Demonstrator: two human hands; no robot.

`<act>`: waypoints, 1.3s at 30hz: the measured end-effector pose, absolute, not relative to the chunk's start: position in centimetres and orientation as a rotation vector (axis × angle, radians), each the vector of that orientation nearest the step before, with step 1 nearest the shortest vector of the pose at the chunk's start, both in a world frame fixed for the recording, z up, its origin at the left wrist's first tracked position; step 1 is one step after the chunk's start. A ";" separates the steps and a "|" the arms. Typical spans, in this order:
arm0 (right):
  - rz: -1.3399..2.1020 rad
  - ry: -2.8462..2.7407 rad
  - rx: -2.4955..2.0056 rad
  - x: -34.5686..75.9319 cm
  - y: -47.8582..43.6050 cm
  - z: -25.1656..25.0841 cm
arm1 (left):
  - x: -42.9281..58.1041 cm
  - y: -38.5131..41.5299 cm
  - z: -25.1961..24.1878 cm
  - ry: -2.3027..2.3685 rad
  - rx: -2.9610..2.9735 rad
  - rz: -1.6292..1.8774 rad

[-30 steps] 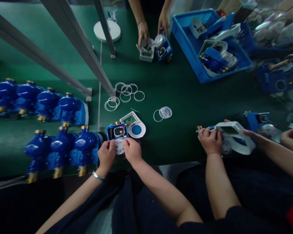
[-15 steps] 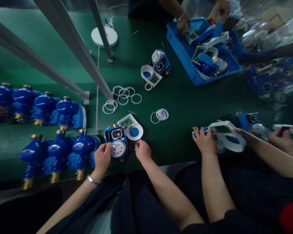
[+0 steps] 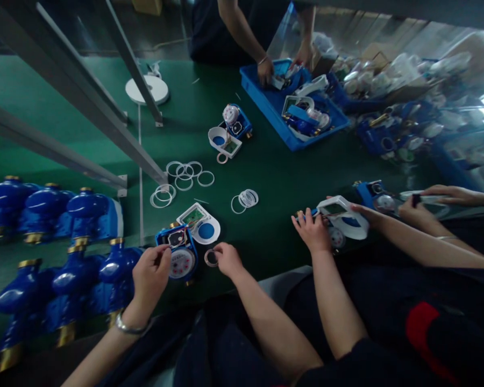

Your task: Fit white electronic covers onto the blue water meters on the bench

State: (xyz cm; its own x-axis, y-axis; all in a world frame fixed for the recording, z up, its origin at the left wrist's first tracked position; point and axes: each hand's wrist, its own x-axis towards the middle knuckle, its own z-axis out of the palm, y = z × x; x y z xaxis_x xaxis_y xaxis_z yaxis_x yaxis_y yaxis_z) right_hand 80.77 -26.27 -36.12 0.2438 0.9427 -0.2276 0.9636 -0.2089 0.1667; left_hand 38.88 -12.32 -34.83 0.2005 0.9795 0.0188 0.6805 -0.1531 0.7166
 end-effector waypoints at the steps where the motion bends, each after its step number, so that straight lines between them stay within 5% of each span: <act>1: -0.114 1.797 2.278 80.8 -26.1 -36.1 | 39.3 -12.4 -34.5 1.497 1.935 0.639; 8: -0.106 1.861 2.561 81.5 -25.7 -37.2 | 43.4 -13.9 -33.3 1.242 2.096 0.316; 18: -0.174 1.794 2.801 81.7 -25.8 -38.5 | 40.0 -7.0 -32.6 1.688 1.522 0.627; 26: 0.101 1.599 3.000 80.7 -26.2 -39.9 | 38.4 -4.1 -35.5 1.641 1.044 0.782; 32: -0.029 1.751 2.881 81.1 -26.5 -39.6 | 37.8 -5.5 -37.3 1.806 1.573 0.671; 39: 0.026 1.718 2.749 80.6 -25.9 -38.6 | 38.0 -5.8 -38.0 1.493 2.247 0.578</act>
State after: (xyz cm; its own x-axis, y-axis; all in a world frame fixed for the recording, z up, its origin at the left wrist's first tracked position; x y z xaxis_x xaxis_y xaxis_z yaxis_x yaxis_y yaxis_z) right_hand 80.58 -25.95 -38.55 0.4396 0.8957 0.0669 0.8973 -0.4346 -0.0765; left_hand 37.97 -5.82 -37.98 0.3511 0.9276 0.1273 0.7712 -0.3637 0.5224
